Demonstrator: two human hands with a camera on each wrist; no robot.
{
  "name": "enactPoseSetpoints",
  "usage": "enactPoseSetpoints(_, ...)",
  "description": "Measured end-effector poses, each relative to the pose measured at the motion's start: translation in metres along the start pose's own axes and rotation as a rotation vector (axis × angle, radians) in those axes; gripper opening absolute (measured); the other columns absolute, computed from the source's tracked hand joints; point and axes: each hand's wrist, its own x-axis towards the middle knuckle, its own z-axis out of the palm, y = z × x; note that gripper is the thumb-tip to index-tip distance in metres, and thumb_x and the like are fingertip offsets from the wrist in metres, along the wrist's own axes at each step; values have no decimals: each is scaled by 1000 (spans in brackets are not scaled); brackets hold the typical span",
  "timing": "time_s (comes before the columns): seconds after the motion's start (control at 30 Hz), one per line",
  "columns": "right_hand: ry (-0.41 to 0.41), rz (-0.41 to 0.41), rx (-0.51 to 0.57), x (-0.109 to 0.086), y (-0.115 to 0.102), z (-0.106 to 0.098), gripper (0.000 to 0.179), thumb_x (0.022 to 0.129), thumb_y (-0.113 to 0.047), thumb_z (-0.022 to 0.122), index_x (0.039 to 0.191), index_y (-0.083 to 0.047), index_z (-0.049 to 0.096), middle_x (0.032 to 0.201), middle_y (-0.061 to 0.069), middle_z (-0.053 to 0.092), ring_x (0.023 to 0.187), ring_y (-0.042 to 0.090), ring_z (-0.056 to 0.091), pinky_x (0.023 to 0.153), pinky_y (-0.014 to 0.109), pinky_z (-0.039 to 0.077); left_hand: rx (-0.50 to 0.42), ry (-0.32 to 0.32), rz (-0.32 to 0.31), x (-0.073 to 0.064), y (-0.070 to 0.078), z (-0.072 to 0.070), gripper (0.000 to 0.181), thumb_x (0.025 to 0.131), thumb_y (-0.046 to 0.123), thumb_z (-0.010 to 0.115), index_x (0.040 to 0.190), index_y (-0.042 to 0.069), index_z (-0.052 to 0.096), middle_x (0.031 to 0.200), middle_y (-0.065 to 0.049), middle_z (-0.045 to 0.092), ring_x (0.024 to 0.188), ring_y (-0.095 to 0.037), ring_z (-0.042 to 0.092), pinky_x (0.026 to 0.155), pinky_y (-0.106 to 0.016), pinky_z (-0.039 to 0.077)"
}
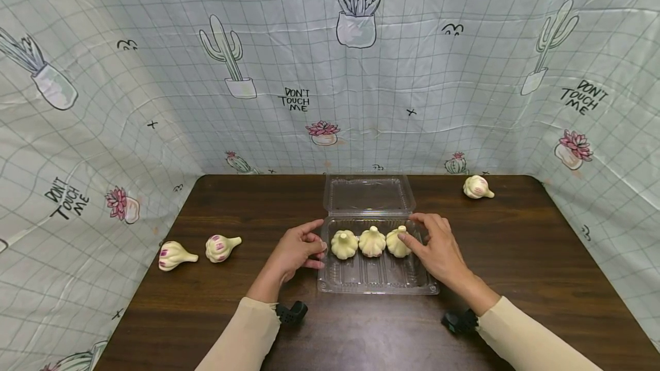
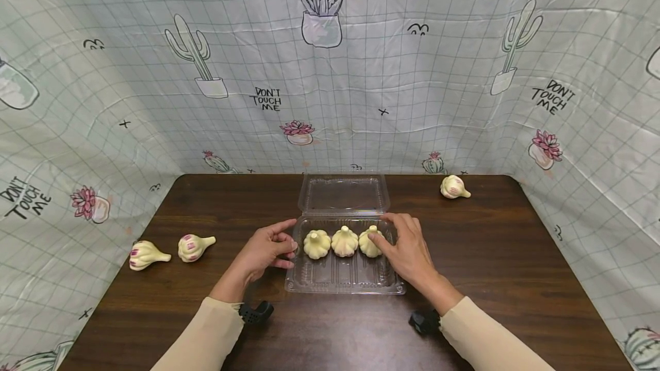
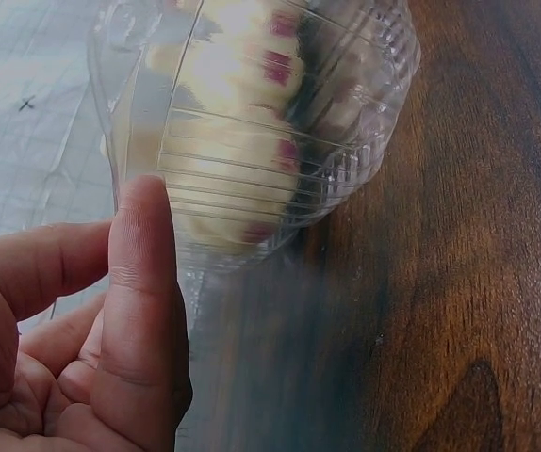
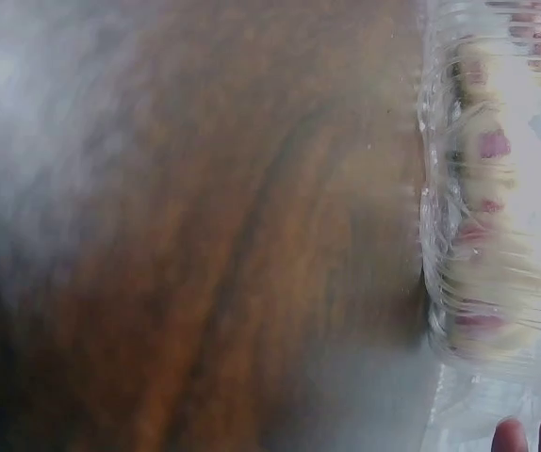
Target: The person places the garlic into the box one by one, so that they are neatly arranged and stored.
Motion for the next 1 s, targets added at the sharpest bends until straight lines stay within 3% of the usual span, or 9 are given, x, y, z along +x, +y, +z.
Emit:
enactPoseSetpoints(0.37, 87, -48, 7, 8, 5, -14, 39, 93, -17, 82, 126, -2, 67, 119, 13, 64, 106, 25, 56, 76, 34, 53, 11, 1, -1, -3, 1, 0, 65, 98, -6, 65, 159, 7, 46, 97, -10, 60, 76, -17, 63, 61, -30, 66)
enactPoseSetpoints(0.63, 102, 11, -13, 18, 16, -36, 40, 98, -23, 78, 130, -2, 66, 123, 17, 62, 106, 33, 56, 78, 24, 45, 9, -2, -7, -3, 0, 1, 65, 99, -5, 65, 159, 7, 46, 97, -10, 60, 76, -17, 63, 61, -29, 65)
enactPoseSetpoints(1.0, 143, 62, -50, 30, 34, -59, 42, 99, -27, 76, 130, 0, 65, 121, 21, 63, 108, 36, 57, 79, 24, 44, 14, 8, 4, -2, 1, 0, 65, 98, -7, 66, 159, 6, 47, 109, -12, 59, 78, -17, 63, 60, -30, 65)
